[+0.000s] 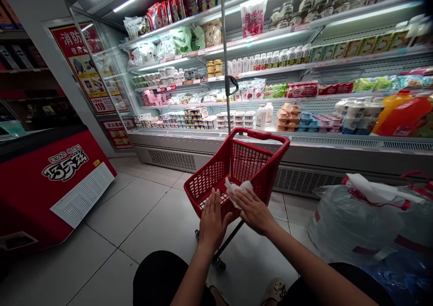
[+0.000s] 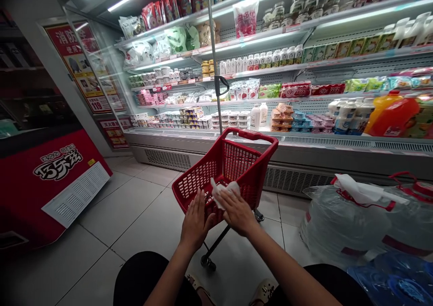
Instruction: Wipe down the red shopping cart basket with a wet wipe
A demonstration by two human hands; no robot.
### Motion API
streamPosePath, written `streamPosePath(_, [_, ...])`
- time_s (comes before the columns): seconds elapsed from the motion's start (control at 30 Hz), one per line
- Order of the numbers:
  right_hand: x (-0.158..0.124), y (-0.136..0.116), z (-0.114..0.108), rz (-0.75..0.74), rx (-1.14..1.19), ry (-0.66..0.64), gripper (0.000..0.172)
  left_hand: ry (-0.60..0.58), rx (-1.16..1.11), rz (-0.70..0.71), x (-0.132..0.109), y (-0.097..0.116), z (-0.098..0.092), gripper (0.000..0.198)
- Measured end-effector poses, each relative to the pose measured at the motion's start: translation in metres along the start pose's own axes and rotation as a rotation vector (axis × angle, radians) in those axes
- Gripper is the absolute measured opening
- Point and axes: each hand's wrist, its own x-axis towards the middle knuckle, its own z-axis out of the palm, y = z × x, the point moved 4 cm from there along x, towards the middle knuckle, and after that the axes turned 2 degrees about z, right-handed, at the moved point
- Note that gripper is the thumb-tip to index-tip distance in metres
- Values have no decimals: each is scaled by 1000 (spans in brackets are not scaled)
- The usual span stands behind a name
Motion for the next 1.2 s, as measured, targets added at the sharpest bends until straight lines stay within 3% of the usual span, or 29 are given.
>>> streamPosePath(0.17, [-8,66,-18,110,-108,23,63,-23,43,-5,-1,-18,-7,77])
streamPosePath(0.27, [-9,76,-21,162,-130,65,60,-27,56,-18,-2,-23,-6,74])
streamPosePath(0.37, [-6,51,-15,206,-100,113,57,-6,80,-66,2,-20,-1,76])
streamPosePath(0.53, [5,-15,1,104,3,37,51,27,97,-37,15,7,10,76])
streamPosePath(0.63, [7,-20,-1,51,22,10,51,19,88,34,18,16,13,71])
streamPosePath(0.7, [4,-3,-7,34,-5,2,58,-2,91,61,16,13,13,72])
streamPosePath(0.8, [-8,42,-22,69,-94,9,71,-47,87,99,14,4,10,70])
streamPosePath(1.03, [-38,153,-75,243,-272,72,70,-49,41,103,16,-2,10,67])
streamPosePath(1.13, [-41,169,-82,350,-365,112,64,-53,0,103,17,2,12,68])
streamPosePath(1.2, [-38,160,-74,374,-398,113,58,-58,-28,112,17,5,12,70])
